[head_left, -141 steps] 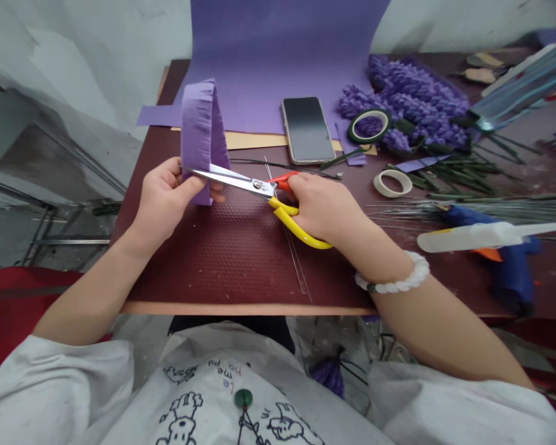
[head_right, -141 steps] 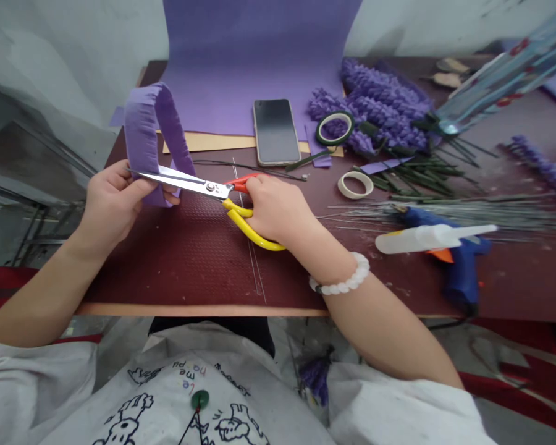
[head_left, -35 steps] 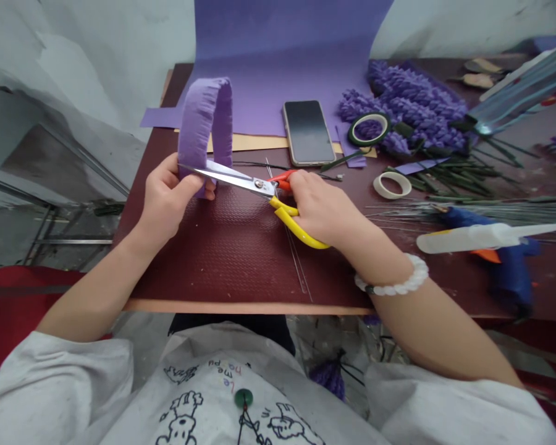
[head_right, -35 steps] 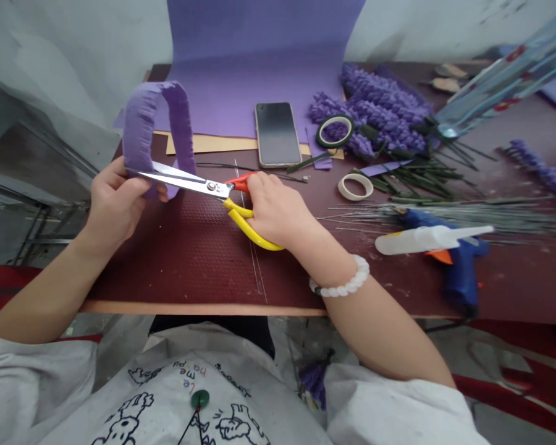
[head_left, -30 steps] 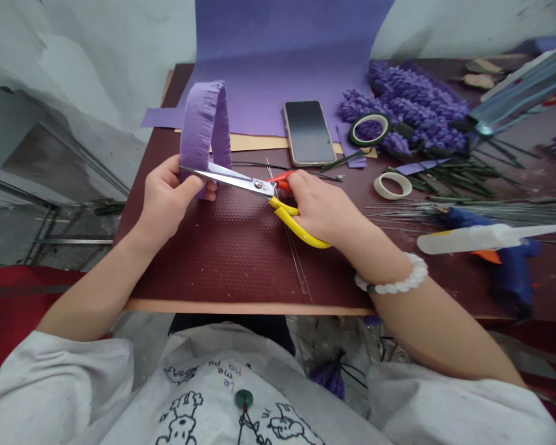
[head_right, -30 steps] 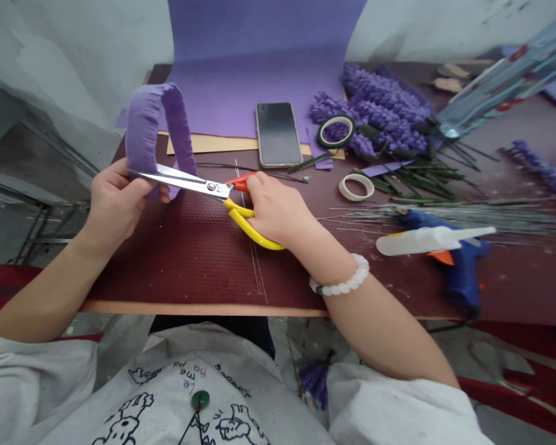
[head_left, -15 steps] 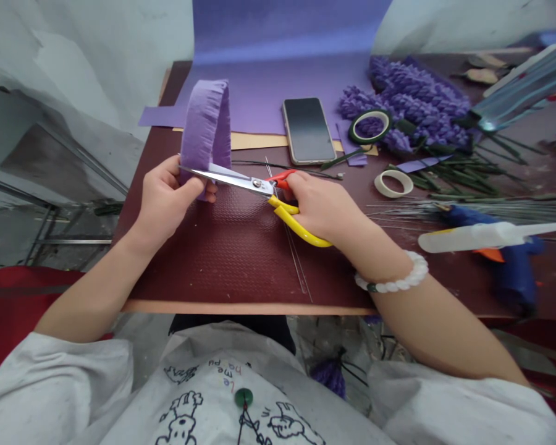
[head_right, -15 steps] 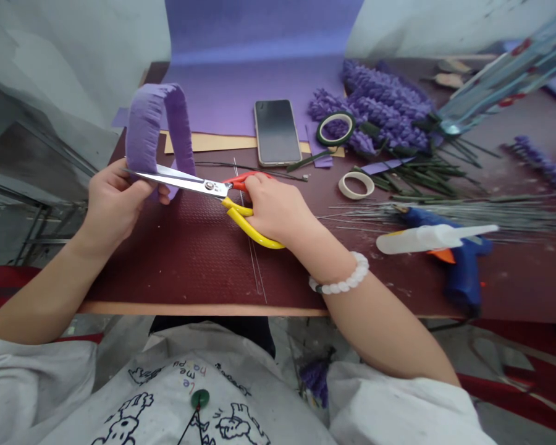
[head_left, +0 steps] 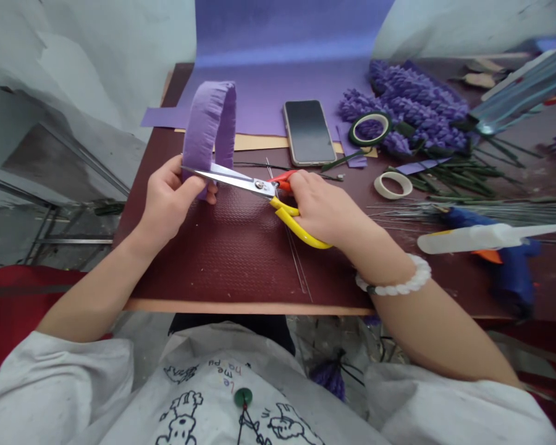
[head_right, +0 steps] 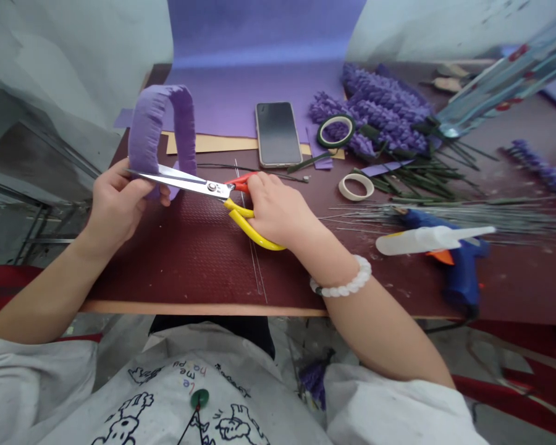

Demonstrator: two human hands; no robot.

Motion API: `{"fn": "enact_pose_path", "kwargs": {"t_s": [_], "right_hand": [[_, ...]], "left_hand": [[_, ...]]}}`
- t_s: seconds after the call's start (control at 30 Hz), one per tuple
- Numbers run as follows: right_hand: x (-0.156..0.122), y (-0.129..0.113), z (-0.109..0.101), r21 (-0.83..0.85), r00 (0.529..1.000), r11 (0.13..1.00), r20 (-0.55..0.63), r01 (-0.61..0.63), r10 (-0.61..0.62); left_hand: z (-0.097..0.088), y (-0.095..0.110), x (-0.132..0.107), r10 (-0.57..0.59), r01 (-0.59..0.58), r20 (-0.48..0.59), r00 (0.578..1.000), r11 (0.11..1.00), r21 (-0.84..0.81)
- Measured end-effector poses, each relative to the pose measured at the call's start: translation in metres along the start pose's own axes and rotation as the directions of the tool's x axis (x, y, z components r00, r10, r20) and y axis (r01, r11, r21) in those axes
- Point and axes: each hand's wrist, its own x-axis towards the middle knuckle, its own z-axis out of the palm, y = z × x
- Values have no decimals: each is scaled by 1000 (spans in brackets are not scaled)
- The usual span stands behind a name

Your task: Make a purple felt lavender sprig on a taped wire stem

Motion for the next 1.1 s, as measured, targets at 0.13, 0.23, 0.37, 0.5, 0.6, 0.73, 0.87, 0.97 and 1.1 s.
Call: {"fn": "enact_pose_path", "kwargs": {"t_s": [0.13, 0.23, 0.37, 0.5, 0.6, 0.73, 0.87, 0.97, 1.1], "right_hand": [[0, 0, -1, 12, 1000, 1000, 27, -6, 6], [2, -2, -3, 6, 998, 1000, 51, -24, 23], [2, -3, -4, -6, 998, 999, 45, -39, 39], [4, -4, 0, -51, 998, 997, -14, -65, 64], [7, -3, 2, -89, 995, 991, -32, -100, 98], [5, -1, 2, -68, 998, 996, -28, -51, 49], [0, 2, 1, -4, 1000, 1000, -16, 9, -9], [-1, 2, -1, 22, 1000, 1000, 23, 4, -4], [0, 1, -5, 18, 998, 1000, 57, -17, 16]], "left_hand": [[0, 1, 0, -24, 24, -7, 1000, 1000, 8], [0, 0, 1, -28, 28, -3, 1000, 1000, -10], [-1, -2, 2, -26, 26, 13, 1000, 999, -21], [-1, -3, 1, -23, 23, 20, 1000, 999, -27], [0, -3, 1, -29, 29, 11, 1000, 999, -25], [1, -2, 0, -27, 27, 1, 1000, 999, -37], [1, -1, 0, -40, 41, 20, 999, 999, -31], [1, 0, 0, -29, 31, 35, 999, 998, -47], [1, 3, 1, -36, 40, 53, 998, 996, -85]]}}
